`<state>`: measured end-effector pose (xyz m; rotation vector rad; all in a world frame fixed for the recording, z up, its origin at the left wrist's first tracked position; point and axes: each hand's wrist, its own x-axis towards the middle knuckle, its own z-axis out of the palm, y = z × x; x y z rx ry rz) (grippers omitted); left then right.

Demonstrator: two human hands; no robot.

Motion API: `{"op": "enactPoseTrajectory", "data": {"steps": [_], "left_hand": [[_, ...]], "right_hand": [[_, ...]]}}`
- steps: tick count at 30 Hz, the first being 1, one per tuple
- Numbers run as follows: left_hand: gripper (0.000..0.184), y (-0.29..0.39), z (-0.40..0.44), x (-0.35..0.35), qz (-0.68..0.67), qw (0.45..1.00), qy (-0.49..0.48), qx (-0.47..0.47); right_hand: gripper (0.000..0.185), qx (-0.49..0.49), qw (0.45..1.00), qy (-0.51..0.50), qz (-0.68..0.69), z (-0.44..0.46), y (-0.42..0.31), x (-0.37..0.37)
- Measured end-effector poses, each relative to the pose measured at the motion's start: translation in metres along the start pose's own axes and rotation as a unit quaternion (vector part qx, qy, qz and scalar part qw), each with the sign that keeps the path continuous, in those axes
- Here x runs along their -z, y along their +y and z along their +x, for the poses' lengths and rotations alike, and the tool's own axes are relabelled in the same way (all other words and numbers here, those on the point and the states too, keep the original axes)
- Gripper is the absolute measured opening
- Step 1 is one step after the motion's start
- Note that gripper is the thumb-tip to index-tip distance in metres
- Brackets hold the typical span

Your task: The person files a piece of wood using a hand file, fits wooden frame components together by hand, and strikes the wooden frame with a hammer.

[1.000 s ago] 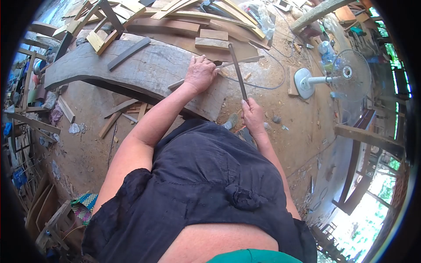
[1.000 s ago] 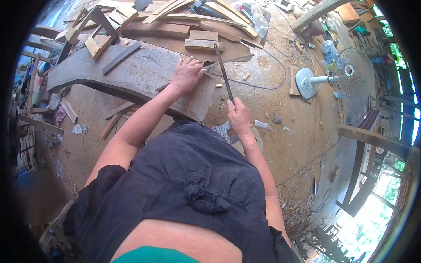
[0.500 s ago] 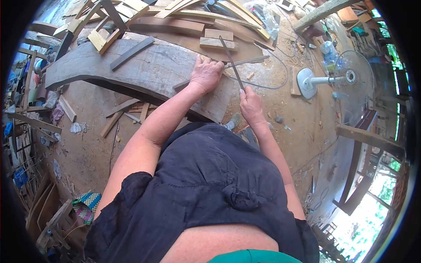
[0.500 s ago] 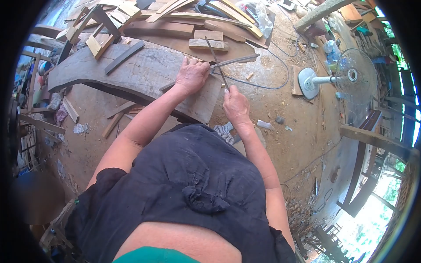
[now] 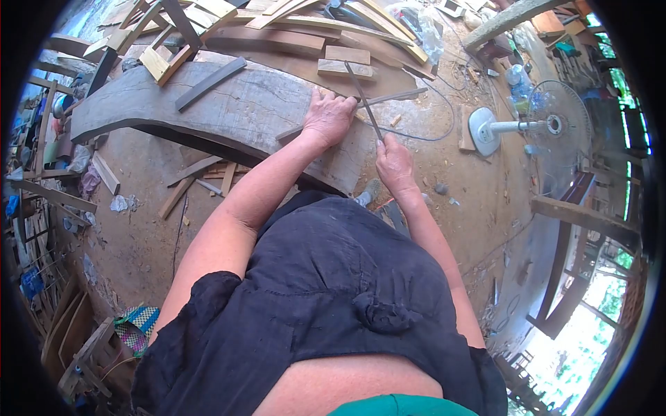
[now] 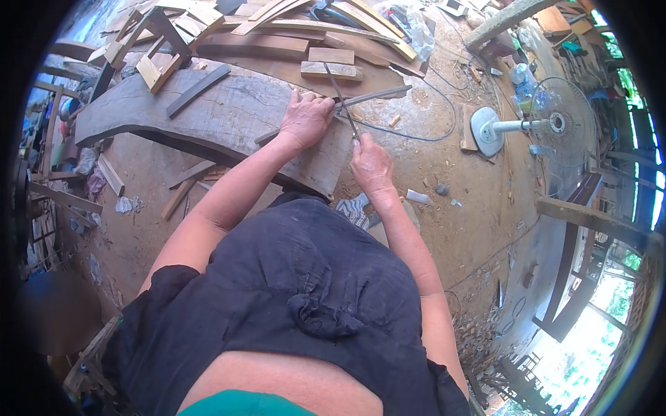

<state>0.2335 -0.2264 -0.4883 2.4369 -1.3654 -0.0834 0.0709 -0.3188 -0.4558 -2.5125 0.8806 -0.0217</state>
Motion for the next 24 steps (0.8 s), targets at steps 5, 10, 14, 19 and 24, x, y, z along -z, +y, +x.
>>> {"op": "enactPoseTrajectory", "data": {"steps": [5,10,14,19,24], "left_hand": [[0.018,0.001,0.000,0.004,-0.001,1.000,-0.012,0.002],[0.019,0.000,0.003,-0.005,0.012,1.000,0.007,-0.009],[0.018,0.002,0.013,-0.001,-0.002,0.999,-0.029,0.031],[0.019,-0.001,0.010,-0.010,-0.014,1.000,-0.012,-0.016],[0.018,-0.002,0.012,-0.011,-0.038,0.999,-0.001,0.001]], "right_hand": [[0.019,-0.022,0.999,-0.012,-0.048,0.004,-0.001,-0.008],[0.020,-0.009,0.999,0.001,-0.039,-0.004,0.001,-0.003],[0.020,-0.038,0.998,-0.021,-0.044,-0.047,0.013,0.008],[0.021,-0.048,0.998,-0.023,-0.020,-0.031,0.006,0.004],[0.021,-0.018,0.999,0.014,-0.040,0.023,-0.004,-0.011]]}}
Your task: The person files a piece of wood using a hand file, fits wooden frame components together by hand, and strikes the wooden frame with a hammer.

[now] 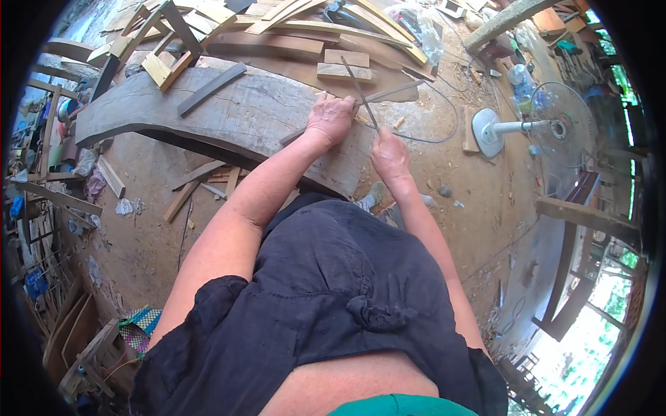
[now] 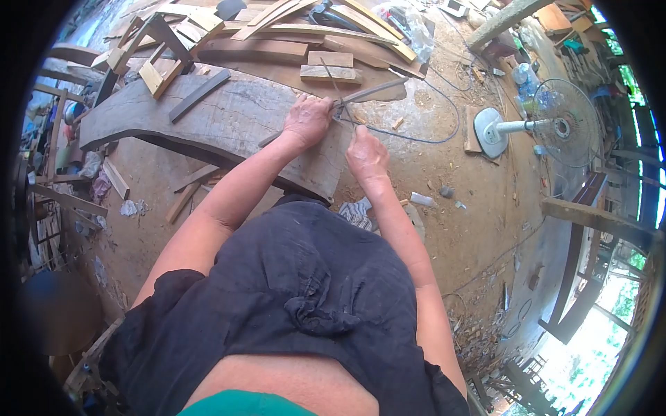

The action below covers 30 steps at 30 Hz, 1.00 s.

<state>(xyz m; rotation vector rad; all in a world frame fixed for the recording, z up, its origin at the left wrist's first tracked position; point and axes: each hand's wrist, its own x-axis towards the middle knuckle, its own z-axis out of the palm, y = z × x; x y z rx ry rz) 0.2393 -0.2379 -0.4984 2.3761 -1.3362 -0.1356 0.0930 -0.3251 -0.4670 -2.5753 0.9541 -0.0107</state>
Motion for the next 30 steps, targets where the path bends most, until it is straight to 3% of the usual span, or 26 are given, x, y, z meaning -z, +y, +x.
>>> {"op": "enactPoseTrajectory", "data": {"steps": [6,13,17,25,30], "left_hand": [[0.018,0.005,0.005,0.008,-0.017,0.998,-0.035,0.042],[0.018,0.007,0.011,0.010,-0.035,0.995,-0.022,0.093],[0.017,0.009,0.008,0.013,-0.021,0.998,-0.030,0.052],[0.023,0.008,0.016,0.014,-0.032,0.994,-0.055,0.085],[0.028,0.004,0.023,0.032,-0.044,0.989,-0.116,0.080]], "right_hand": [[0.020,-0.033,0.998,-0.039,0.021,-0.059,0.019,0.015],[0.019,-0.026,0.999,-0.009,0.033,-0.058,0.025,0.012],[0.019,-0.017,0.999,-0.035,0.027,-0.064,0.025,0.020],[0.021,-0.026,0.998,-0.046,0.022,-0.112,0.072,0.020],[0.022,-0.030,0.985,0.037,0.169,-0.090,0.060,0.047]]}}
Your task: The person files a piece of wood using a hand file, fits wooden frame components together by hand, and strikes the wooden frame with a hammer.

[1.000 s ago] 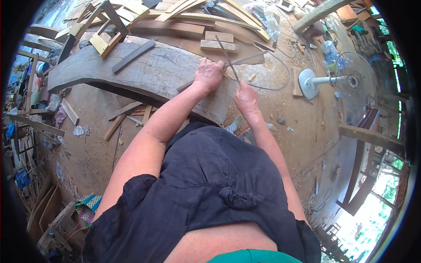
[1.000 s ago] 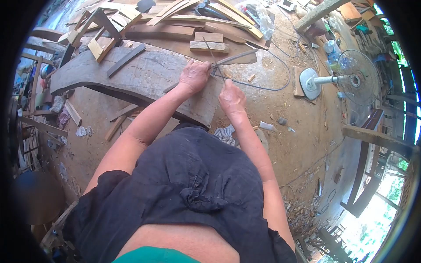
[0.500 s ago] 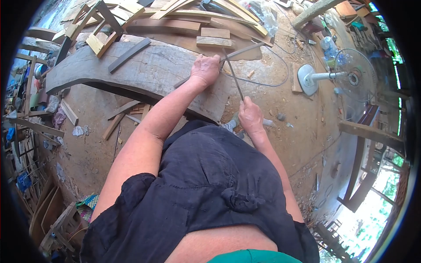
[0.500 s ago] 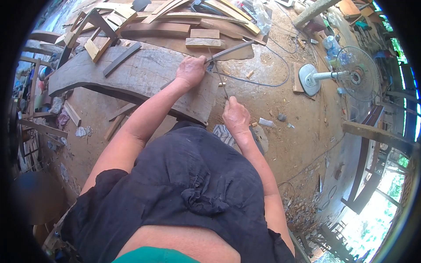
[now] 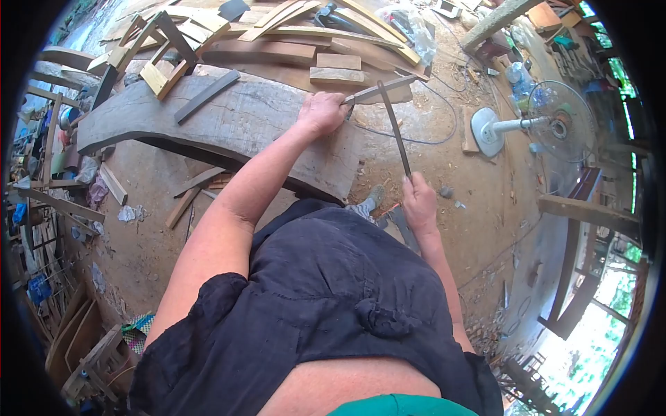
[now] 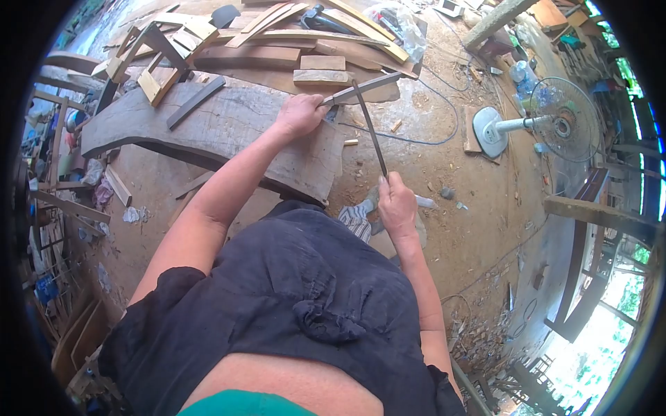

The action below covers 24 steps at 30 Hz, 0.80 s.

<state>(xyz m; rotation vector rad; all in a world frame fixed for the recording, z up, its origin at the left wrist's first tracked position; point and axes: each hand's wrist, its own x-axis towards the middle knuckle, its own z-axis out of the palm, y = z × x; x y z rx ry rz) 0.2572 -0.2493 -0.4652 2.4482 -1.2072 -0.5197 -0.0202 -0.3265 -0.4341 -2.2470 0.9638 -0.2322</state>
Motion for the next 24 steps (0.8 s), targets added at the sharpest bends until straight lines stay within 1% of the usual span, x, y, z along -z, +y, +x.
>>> {"op": "enactPoseTrajectory", "data": {"steps": [1,2,4,7,8,9,11,16,18,20,24], "left_hand": [[0.029,-0.002,0.003,0.002,0.006,0.999,-0.031,-0.014],[0.029,-0.003,0.004,-0.001,0.007,0.999,-0.031,-0.015],[0.029,-0.006,-0.001,-0.011,-0.004,0.999,0.003,-0.053],[0.029,-0.008,-0.006,-0.023,0.002,0.998,-0.007,-0.069],[0.028,-0.009,-0.009,-0.026,0.002,0.995,0.026,-0.094],[0.028,-0.010,-0.009,-0.027,0.001,0.995,0.023,-0.094],[0.029,-0.013,-0.009,-0.030,0.035,0.990,0.059,-0.123],[0.031,-0.014,-0.015,-0.028,0.091,0.986,0.059,-0.126],[0.032,-0.009,-0.022,-0.028,0.103,0.984,0.059,-0.134],[0.036,-0.005,-0.029,-0.035,0.131,0.979,0.132,-0.079],[0.039,-0.005,-0.030,-0.040,0.125,0.977,0.155,-0.074]], "right_hand": [[0.022,0.000,1.000,0.003,0.001,0.003,0.000,0.000],[0.023,0.005,1.000,0.004,-0.002,0.006,-0.001,-0.001],[0.023,0.009,1.000,0.002,-0.005,0.006,0.000,-0.004],[0.024,-0.002,1.000,-0.012,-0.001,0.003,0.003,-0.013],[0.024,0.003,1.000,-0.014,0.009,0.005,0.005,-0.016],[0.024,0.007,1.000,-0.015,0.019,0.007,0.006,-0.018],[0.024,0.004,1.000,-0.019,0.017,0.013,0.004,-0.021],[0.024,0.017,0.999,-0.013,0.023,0.024,0.001,-0.030],[0.024,0.011,0.999,-0.030,0.021,0.028,-0.001,-0.032],[0.024,0.012,0.999,-0.036,0.009,0.031,-0.006,-0.033],[0.025,0.017,0.999,-0.034,-0.016,0.043,-0.009,-0.045]]}}
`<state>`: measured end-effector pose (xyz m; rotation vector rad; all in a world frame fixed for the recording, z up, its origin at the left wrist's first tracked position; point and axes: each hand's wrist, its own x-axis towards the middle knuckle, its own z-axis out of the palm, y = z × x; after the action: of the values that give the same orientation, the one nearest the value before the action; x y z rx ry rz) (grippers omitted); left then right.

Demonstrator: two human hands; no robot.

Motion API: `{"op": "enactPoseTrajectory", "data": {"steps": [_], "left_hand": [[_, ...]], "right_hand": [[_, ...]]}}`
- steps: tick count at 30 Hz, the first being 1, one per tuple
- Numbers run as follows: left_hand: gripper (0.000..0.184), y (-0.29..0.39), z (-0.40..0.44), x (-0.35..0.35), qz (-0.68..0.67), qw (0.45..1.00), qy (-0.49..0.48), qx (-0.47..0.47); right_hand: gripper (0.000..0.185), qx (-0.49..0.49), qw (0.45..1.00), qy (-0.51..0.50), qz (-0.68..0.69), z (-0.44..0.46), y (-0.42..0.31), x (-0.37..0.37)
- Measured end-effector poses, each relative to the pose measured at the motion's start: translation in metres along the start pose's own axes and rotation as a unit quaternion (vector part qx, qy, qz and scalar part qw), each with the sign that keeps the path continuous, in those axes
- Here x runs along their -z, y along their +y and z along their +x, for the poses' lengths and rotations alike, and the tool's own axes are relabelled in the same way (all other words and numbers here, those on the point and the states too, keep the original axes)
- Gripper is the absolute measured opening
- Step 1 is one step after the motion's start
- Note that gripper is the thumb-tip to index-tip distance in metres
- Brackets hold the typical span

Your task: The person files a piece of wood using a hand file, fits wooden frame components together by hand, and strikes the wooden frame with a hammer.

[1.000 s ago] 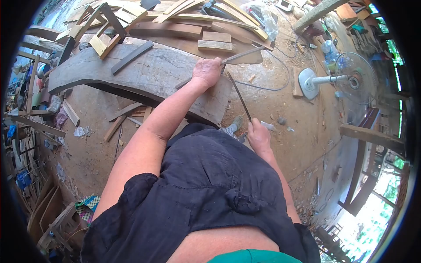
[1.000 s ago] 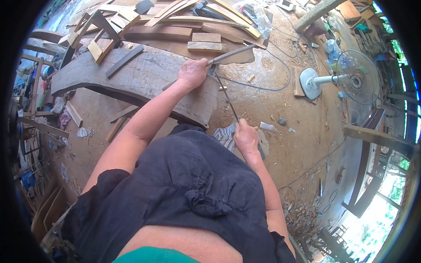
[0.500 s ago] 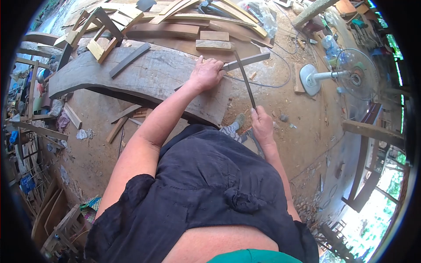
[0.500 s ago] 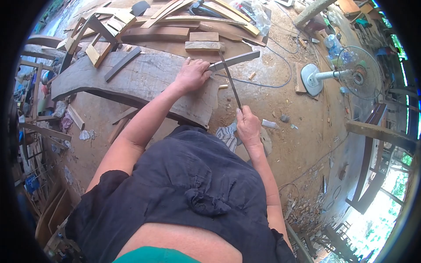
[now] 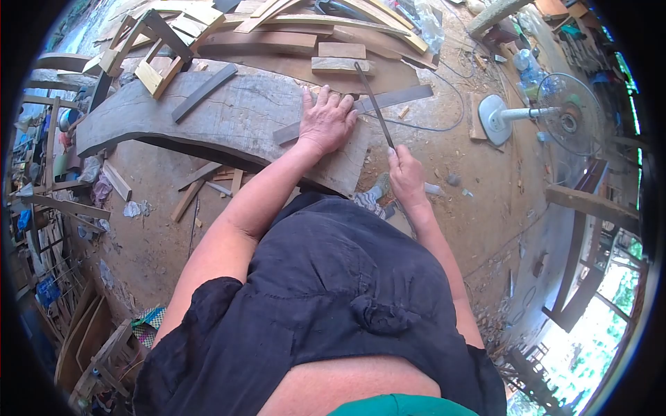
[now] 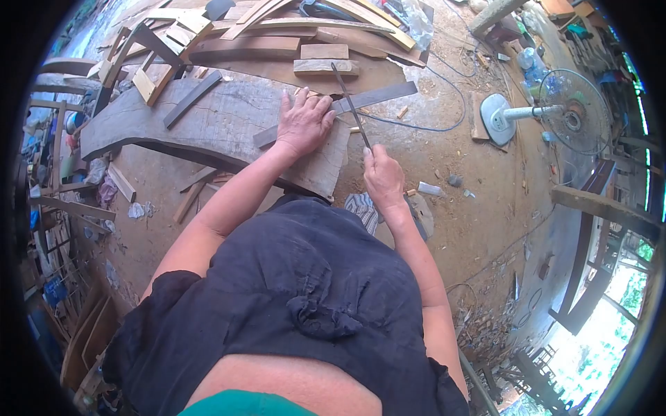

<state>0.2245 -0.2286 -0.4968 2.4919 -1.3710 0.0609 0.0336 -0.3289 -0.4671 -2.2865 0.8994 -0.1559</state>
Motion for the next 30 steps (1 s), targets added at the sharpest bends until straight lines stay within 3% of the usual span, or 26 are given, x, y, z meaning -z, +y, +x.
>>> {"op": "enactPoseTrajectory", "data": {"steps": [2,21,24,26,30], "left_hand": [[0.040,0.003,0.003,0.007,-0.012,0.998,-0.058,0.026],[0.037,0.000,0.005,0.003,-0.047,0.997,-0.054,0.040],[0.039,-0.001,0.005,-0.003,-0.047,0.997,-0.042,0.046],[0.040,-0.001,0.004,-0.008,-0.028,0.998,0.022,0.042],[0.041,-0.001,0.006,-0.003,-0.048,0.997,-0.015,0.052]], "right_hand": [[0.025,0.006,1.000,0.002,-0.009,0.008,-0.005,-0.005],[0.022,0.014,0.995,-0.006,-0.100,0.024,-0.009,-0.025],[0.021,0.020,0.994,-0.010,-0.106,0.022,-0.009,-0.026],[0.020,0.015,0.993,-0.010,-0.117,0.021,-0.010,-0.026],[0.017,0.004,0.989,-0.007,-0.149,0.020,-0.013,-0.026]]}}
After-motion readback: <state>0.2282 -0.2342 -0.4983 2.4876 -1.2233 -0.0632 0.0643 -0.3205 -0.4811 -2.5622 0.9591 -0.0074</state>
